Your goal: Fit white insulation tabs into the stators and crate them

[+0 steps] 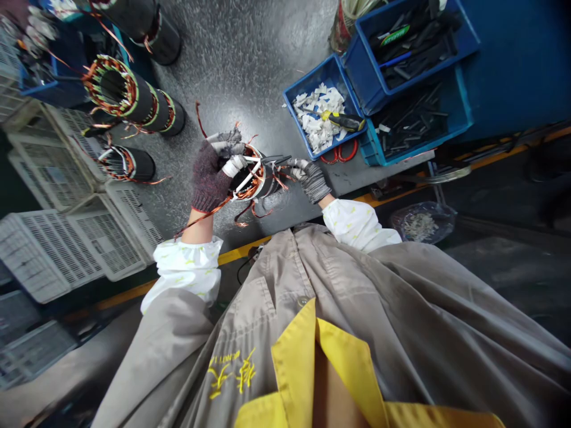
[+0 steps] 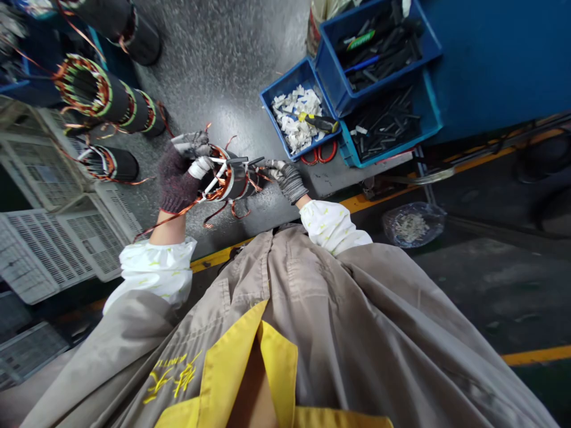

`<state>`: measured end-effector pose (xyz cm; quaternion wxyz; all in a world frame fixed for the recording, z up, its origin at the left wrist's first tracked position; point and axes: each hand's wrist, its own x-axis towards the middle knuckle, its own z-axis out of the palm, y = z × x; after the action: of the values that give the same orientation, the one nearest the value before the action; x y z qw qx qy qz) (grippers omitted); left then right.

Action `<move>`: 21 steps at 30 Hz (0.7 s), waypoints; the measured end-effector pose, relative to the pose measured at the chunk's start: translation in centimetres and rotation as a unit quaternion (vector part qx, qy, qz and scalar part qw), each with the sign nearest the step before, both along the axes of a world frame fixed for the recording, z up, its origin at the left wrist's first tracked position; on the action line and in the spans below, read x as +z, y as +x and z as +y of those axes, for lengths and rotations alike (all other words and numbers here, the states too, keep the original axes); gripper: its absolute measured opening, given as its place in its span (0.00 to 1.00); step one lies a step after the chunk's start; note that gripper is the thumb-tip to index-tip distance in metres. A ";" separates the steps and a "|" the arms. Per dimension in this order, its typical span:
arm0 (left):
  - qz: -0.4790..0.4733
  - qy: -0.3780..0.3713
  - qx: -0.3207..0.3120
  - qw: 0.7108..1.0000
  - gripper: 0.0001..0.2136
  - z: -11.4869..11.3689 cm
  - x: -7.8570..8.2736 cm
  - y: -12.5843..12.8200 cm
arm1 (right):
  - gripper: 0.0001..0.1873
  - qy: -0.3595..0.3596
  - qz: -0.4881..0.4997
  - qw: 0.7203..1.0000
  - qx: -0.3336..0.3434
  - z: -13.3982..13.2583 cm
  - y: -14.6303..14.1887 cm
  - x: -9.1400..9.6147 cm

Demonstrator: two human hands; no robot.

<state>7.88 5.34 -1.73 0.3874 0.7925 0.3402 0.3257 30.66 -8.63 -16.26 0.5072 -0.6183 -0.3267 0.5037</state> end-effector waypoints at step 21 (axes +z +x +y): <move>0.006 -0.039 0.023 0.999 0.17 -0.2 -0.3 0.2 | 0.12 -0.020 -0.166 0.986 -0.008 -1.1 5.1 1.7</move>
<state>8.10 5.14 -2.03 0.4084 0.7709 0.3726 0.3164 35.72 -9.75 -14.56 0.4380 -0.7059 -0.3910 0.3963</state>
